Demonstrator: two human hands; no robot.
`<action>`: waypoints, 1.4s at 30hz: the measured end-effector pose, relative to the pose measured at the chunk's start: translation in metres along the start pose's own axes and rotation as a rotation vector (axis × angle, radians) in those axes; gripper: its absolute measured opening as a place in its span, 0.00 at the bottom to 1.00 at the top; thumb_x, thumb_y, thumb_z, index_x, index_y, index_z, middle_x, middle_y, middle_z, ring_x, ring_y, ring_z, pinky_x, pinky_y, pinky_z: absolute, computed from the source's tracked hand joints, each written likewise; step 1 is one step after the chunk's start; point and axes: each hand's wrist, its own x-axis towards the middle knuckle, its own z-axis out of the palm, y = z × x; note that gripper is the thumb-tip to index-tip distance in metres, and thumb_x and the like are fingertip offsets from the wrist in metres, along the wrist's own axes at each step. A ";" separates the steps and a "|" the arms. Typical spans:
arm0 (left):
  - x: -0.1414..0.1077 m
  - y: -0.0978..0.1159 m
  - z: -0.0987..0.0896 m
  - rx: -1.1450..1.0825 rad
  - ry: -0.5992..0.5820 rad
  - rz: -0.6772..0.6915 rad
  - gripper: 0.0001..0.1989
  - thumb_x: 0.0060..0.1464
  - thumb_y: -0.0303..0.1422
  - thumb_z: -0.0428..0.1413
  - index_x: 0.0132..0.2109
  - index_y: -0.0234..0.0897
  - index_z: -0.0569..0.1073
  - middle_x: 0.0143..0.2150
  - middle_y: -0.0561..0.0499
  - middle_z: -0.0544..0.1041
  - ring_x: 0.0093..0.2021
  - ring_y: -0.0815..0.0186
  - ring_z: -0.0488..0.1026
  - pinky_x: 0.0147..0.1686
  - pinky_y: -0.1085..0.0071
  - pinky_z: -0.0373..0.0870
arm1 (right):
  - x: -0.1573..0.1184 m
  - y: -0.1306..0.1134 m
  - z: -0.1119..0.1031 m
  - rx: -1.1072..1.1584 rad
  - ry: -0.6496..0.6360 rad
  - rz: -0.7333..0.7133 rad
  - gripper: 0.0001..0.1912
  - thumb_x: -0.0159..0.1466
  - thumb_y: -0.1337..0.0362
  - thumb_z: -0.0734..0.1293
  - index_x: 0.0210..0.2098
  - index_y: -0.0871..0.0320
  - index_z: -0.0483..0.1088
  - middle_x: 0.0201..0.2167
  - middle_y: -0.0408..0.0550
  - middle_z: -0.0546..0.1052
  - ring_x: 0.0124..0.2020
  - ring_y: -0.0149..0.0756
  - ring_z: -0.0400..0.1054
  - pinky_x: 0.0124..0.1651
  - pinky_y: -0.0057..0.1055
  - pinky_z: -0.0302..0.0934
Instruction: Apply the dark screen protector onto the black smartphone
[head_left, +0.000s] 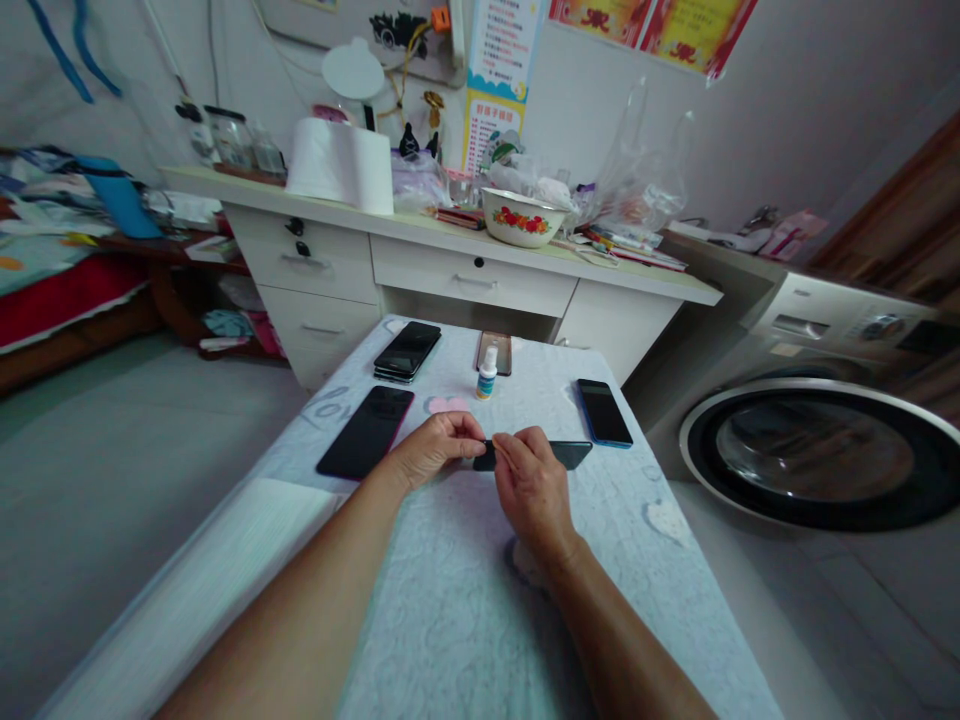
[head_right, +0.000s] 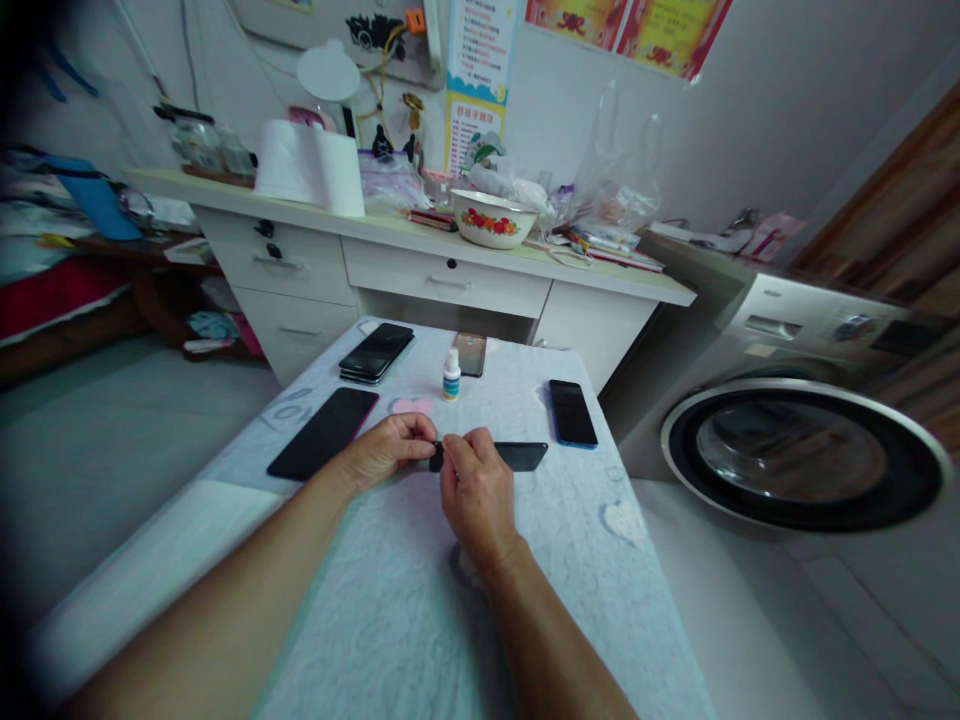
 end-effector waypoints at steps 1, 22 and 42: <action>0.000 0.000 0.000 -0.005 0.002 0.003 0.12 0.37 0.28 0.68 0.30 0.34 0.73 0.23 0.57 0.70 0.23 0.75 0.64 0.25 0.76 0.56 | 0.000 -0.001 0.000 0.001 -0.008 -0.002 0.12 0.64 0.70 0.58 0.42 0.56 0.72 0.34 0.46 0.67 0.32 0.29 0.64 0.38 0.24 0.61; 0.002 -0.005 -0.002 -0.076 -0.037 0.002 0.13 0.37 0.28 0.69 0.30 0.33 0.73 0.25 0.56 0.73 0.27 0.73 0.68 0.30 0.76 0.60 | 0.000 -0.006 -0.001 0.040 -0.034 -0.026 0.13 0.66 0.68 0.58 0.44 0.56 0.72 0.33 0.46 0.67 0.31 0.29 0.64 0.36 0.24 0.61; 0.003 -0.004 0.001 -0.050 -0.028 0.019 0.14 0.36 0.29 0.69 0.30 0.32 0.73 0.25 0.56 0.73 0.27 0.73 0.69 0.30 0.76 0.61 | -0.001 -0.004 0.001 0.008 -0.038 -0.009 0.12 0.66 0.68 0.57 0.42 0.56 0.72 0.33 0.45 0.66 0.31 0.29 0.63 0.36 0.23 0.59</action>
